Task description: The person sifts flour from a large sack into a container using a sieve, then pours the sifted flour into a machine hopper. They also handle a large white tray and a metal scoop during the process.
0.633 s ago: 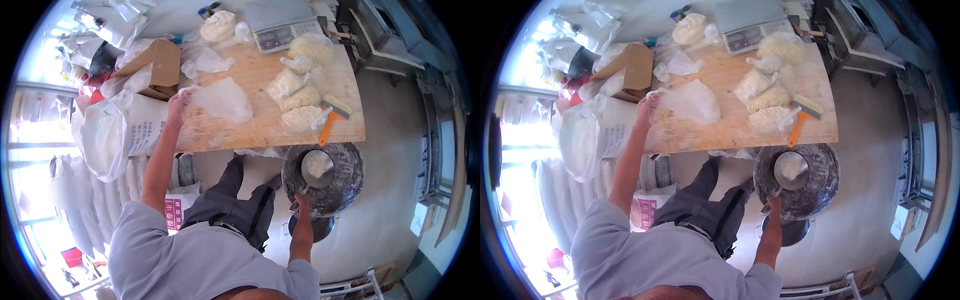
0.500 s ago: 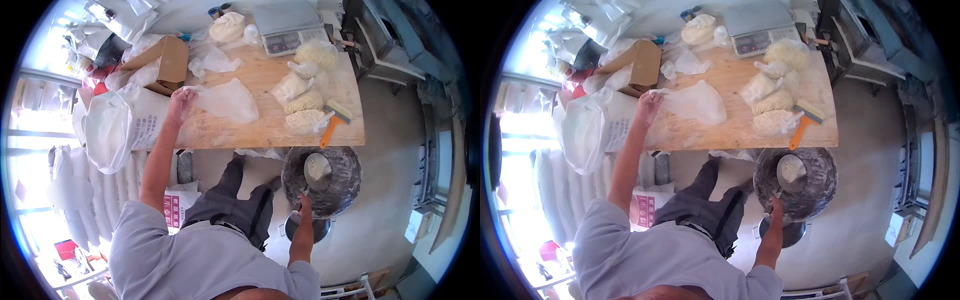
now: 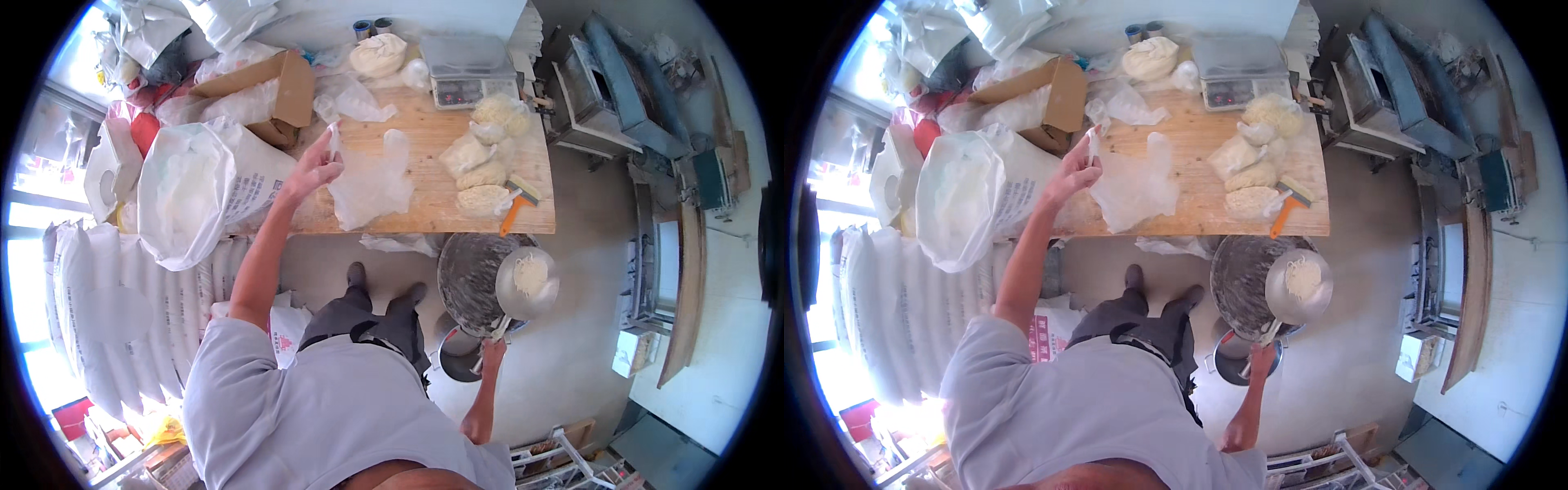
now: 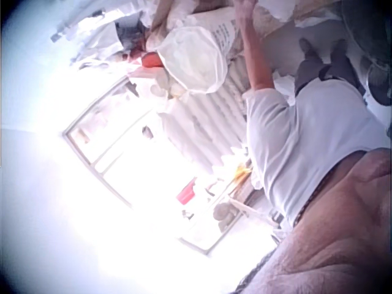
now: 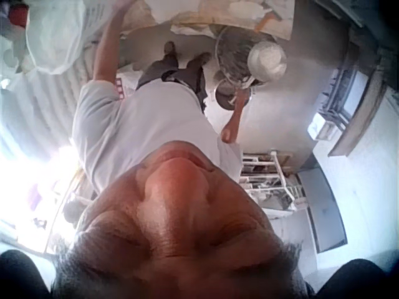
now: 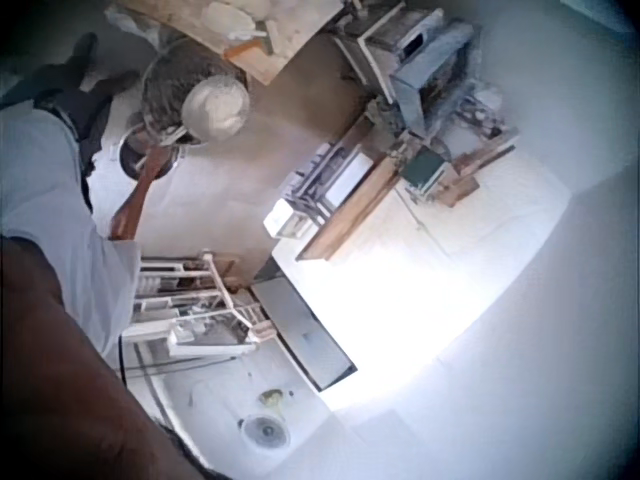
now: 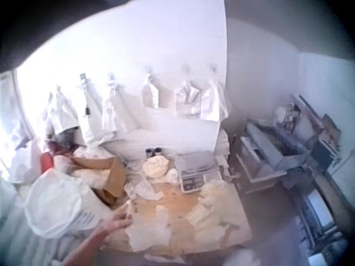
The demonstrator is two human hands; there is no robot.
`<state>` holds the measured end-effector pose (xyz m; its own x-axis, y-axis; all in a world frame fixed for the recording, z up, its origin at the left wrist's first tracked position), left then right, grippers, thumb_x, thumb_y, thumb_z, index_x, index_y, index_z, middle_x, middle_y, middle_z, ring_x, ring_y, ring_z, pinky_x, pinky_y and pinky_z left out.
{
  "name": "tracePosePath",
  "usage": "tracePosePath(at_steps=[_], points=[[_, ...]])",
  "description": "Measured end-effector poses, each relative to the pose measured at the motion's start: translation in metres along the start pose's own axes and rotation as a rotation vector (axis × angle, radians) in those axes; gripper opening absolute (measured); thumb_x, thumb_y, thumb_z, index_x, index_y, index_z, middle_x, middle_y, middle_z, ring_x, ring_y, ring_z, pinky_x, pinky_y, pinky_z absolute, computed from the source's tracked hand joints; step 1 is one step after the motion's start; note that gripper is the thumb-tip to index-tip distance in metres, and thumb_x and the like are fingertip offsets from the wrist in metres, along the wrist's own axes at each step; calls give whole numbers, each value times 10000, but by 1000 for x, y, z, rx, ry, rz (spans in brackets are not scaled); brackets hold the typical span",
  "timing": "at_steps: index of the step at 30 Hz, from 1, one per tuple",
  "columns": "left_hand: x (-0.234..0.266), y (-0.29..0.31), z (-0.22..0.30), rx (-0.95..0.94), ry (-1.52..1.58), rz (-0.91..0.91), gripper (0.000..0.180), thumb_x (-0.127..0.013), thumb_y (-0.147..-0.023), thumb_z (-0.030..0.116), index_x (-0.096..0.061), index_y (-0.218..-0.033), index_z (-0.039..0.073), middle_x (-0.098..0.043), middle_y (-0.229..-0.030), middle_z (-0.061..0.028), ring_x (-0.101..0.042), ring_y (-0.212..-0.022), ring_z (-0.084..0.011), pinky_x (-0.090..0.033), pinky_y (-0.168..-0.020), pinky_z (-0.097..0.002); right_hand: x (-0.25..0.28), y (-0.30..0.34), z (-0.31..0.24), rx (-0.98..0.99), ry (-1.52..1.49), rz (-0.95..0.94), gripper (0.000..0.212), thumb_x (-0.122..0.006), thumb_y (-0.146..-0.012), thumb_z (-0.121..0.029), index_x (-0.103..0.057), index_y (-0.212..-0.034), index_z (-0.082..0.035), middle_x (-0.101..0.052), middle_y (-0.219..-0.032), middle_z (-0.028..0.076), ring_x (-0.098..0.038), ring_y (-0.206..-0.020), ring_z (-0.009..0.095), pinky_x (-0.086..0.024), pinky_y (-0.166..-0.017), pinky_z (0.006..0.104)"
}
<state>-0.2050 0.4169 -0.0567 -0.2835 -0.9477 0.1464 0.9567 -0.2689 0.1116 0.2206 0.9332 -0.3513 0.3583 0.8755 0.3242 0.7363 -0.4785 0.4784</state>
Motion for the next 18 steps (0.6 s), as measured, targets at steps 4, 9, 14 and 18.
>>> tracePosePath(at_steps=[4, 9, 14, 18], points=[[24, 12, -9, -33, -64, -67, 810, -584, -852, 61, -287, -1605, 108, -489, -756, 43, -448, -636, -66, -398, -573, -238, -9, 2, -96, 276, 325, 59, 280, -602, -759, -45, -571, -1029, 21, -592, -777, 78, -572, -628, 188, -491, -572, 349], [46, 39, -48, 45, 75, 20, 714, -579, -869, 73, -381, -1555, 49, -518, -776, 19, -457, -643, -79, -405, -596, -255, -70, -2, -248, 418, 423, -117, 367, -632, -774, -138, -575, -1103, 15, -662, -895, 229, -648, -823, 432, -509, -765, 475], [69, 56, -67, 118, 421, 173, 627, -542, -906, 48, -402, -1517, 17, -487, -751, 7, -418, -609, -83, -377, -596, -246, -168, -23, -359, 574, 546, -278, 320, -640, -778, -123, -563, -1055, 17, -624, -800, 195, -636, -717, 350, -502, -665, 438], [87, 59, -75, 142, 659, 162, 630, -498, -929, 20, -332, -1535, 46, -423, -722, 17, -366, -569, -79, -341, -553, -251, -238, -48, -419, 977, 604, -452, 279, -640, -785, -98, -548, -1020, 20, -612, -740, 221, -640, -699, 407, -506, -635, 451]])
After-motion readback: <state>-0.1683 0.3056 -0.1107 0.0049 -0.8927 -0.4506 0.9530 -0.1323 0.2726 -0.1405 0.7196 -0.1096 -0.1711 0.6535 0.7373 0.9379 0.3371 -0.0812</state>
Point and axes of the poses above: each hand's wrist, its own y-axis away from the middle knuckle, its own x-axis out of the back of the hand, z = x × y, the point moved 1 cm from there along -y, towards the middle knuckle
